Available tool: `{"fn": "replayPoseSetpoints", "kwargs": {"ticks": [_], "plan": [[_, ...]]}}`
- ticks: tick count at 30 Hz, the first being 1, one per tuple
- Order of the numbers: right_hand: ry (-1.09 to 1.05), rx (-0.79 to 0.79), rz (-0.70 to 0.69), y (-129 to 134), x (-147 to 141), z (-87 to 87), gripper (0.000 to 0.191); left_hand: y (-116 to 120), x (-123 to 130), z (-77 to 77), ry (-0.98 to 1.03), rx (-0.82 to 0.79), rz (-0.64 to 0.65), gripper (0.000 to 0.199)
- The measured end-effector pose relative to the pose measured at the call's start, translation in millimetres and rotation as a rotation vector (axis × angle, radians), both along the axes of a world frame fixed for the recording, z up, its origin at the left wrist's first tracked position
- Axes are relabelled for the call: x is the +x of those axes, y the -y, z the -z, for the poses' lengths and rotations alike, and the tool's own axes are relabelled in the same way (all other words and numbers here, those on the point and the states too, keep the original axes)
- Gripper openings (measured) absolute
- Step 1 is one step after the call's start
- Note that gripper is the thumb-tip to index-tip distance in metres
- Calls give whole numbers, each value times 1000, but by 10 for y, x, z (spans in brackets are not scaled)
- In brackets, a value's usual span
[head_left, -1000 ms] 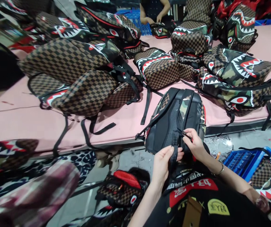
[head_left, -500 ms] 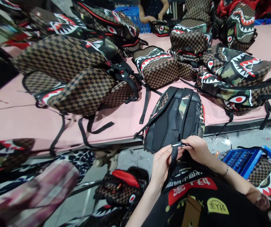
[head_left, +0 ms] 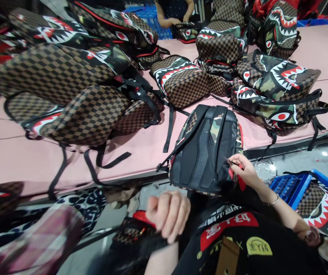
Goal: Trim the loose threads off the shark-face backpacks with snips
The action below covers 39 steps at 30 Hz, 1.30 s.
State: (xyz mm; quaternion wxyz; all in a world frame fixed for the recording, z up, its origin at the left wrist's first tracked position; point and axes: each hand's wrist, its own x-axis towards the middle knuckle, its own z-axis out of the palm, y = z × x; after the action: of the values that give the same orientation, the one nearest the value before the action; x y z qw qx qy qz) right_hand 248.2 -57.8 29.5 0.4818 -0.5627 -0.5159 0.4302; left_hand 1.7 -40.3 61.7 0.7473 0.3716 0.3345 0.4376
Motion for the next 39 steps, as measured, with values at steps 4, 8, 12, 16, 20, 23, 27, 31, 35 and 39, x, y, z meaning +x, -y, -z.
{"fn": "replayPoseSetpoints", "kwargs": {"ticks": [4,8,12,16,20,23,27,31,35,39], "plan": [[69,-123,-135,-31,182,236,42,-131,122,94,-350,65,149,51],[55,-194,-269,-43,187,377,49,-241,555,279,-1001,189,267,37],[195,-130,-239,-92,165,357,41,-320,728,447,-1115,277,304,32],[410,-13,-205,-131,136,340,20,-400,657,478,-1060,226,195,32],[431,218,-126,-60,-32,460,18,-478,677,404,-601,25,-217,34],[283,238,43,3,-144,531,17,-489,803,344,-210,-216,-283,37],[234,181,182,-44,-92,460,23,-432,948,305,-100,-273,-235,39],[319,426,82,-178,56,277,24,-393,961,267,-219,-143,-239,37],[494,638,-171,-302,147,92,34,-419,903,204,-356,-37,-212,36],[771,760,-330,-410,188,-3,30,-446,870,172,-459,64,-152,36]]}}
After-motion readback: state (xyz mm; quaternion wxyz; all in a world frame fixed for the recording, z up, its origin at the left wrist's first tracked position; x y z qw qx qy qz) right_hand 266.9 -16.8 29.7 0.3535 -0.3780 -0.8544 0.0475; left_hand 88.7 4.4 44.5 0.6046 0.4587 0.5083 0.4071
